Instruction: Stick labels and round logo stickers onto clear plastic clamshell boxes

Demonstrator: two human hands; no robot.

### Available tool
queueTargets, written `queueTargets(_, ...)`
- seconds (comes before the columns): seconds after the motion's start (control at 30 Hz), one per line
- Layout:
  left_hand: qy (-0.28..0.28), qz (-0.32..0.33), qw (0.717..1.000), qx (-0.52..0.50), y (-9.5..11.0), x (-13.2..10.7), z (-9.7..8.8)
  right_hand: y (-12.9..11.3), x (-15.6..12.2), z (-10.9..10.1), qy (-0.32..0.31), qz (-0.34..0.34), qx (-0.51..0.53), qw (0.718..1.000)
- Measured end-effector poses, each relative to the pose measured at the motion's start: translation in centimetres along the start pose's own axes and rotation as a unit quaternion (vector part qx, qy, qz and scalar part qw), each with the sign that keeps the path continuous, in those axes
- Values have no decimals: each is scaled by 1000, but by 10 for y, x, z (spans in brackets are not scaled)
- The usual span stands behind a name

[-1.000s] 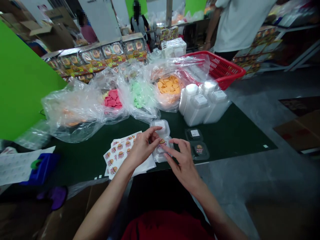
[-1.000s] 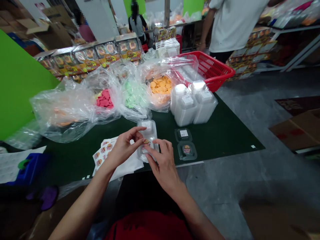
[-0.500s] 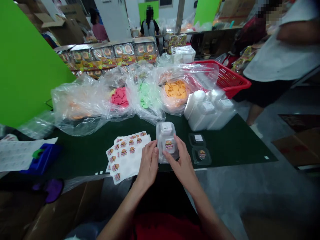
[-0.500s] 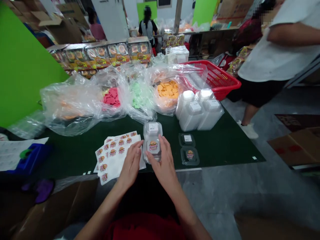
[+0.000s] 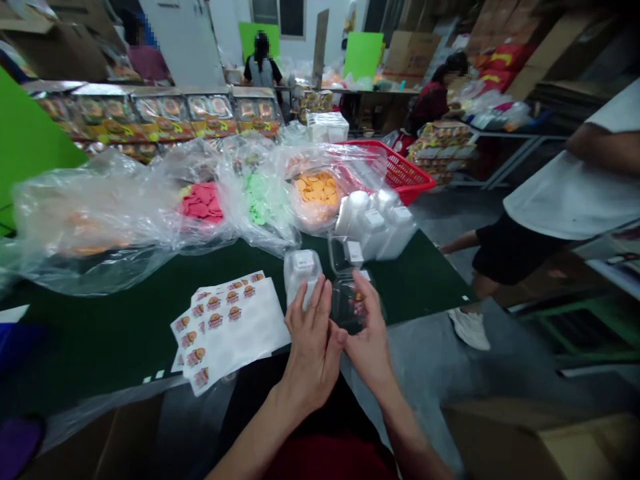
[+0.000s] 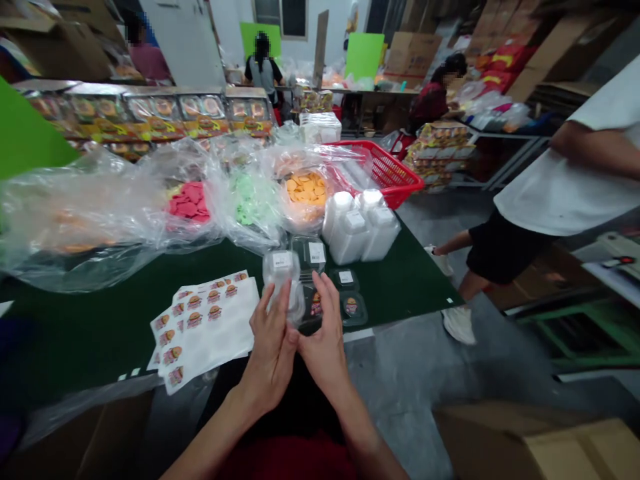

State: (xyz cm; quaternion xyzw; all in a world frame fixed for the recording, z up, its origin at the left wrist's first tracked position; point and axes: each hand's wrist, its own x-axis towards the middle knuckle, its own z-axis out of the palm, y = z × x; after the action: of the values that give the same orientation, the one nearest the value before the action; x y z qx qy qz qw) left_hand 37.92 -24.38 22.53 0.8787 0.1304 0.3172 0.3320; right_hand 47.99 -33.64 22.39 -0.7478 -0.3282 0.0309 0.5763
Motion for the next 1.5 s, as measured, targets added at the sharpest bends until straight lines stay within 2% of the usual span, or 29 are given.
queueTargets(0.07, -5, 21, 1000, 6, 9, 6, -1, 17, -3, -20, 39, 7, -55, 998)
queueTargets(0.13, 11, 15, 1000, 17, 10, 11, -7, 45, -5, -38, 60, 29, -133, 989)
queueTargets(0.23, 58, -21, 998, 30, -1, 14, -20, 95, -5, -51, 19, 73, -225, 971)
queueTargets(0.3, 77, -42, 995, 38, -13, 12, -28, 121, -3, -47, -9, 95, -251, 963)
queueTargets(0.37, 83, -64, 993, 48, -26, 5, -34, 138, 0, -38, -9, 111, -265, 958)
queueTargets(0.5, 78, -102, 989, 75, -49, -14, -44, 153, 8, -23, 11, 147, -304, 941)
queueTargets(0.6, 86, -122, 984, 97, -65, -26, -52, 160, 12, -19, -10, 160, -343, 926)
queueTargets(0.7, 114, -135, 975, 135, -86, -37, -70, 153, 9, -24, -22, 135, -357, 924)
queueTargets(0.77, 132, -157, 966, 157, -104, -50, -87, 135, 0, -30, 13, 102, -331, 938)
queueTargets(0.83, 131, -202, 955, 173, -125, -69, -106, 107, -13, -32, 51, 66, -253, 964)
queueTargets(0.87, 117, -228, 950, 178, -135, -80, -115, 92, -22, -29, 23, 62, -183, 981)
queueTargets(0.9, 97, -248, 947, 180, -144, -92, -122, 76, -31, -22, -34, 78, -104, 991)
queueTargets(0.93, 75, -258, 946, 181, -153, -104, -129, 62, -42, -11, -111, 113, -21, 987)
queueTargets(0.97, 57, -257, 948, 181, -160, -115, -133, 49, -53, 6, -211, 161, 58, 962)
queueTargets(1.0, 41, -249, 951, 180, -165, -125, -136, 39, -64, 27, -299, 208, 127, 923)
queueTargets(1.03, 28, -238, 954, 180, -168, -133, -137, 32, -74, 50, -366, 249, 183, 878)
queueTargets(1.07, 18, -228, 957, 181, -169, -140, -137, 28, -84, 75, -406, 290, 229, 836)
queueTargets(1.13, -8, -211, 958, 194, -167, -147, -133, 29, -97, 122, -422, 385, 295, 766)
queueTargets(1.17, -23, -201, 958, 206, -165, -148, -131, 32, -101, 140, -410, 423, 310, 746)
queueTargets(1.23, -56, -173, 956, 230, -159, -144, -123, 38, -103, 162, -419, 443, 301, 734)
queueTargets(1.3, -91, -141, 955, 243, -155, -134, -114, 38, -100, 166, -487, 393, 255, 737)
queueTargets(1.37, -114, -118, 955, 248, -156, -124, -106, 30, -92, 157, -532, 301, 207, 764)
queueTargets(1.4, -122, -111, 955, 248, -158, -120, -104, 24, -86, 150, -520, 253, 188, 794)
queueTargets(1.47, -137, -102, 955, 243, -162, -117, -103, 11, -73, 134, -442, 177, 152, 866)
queueTargets(1.5, -142, -100, 955, 238, -163, -118, -105, 8, -68, 125, -407, 154, 132, 891)
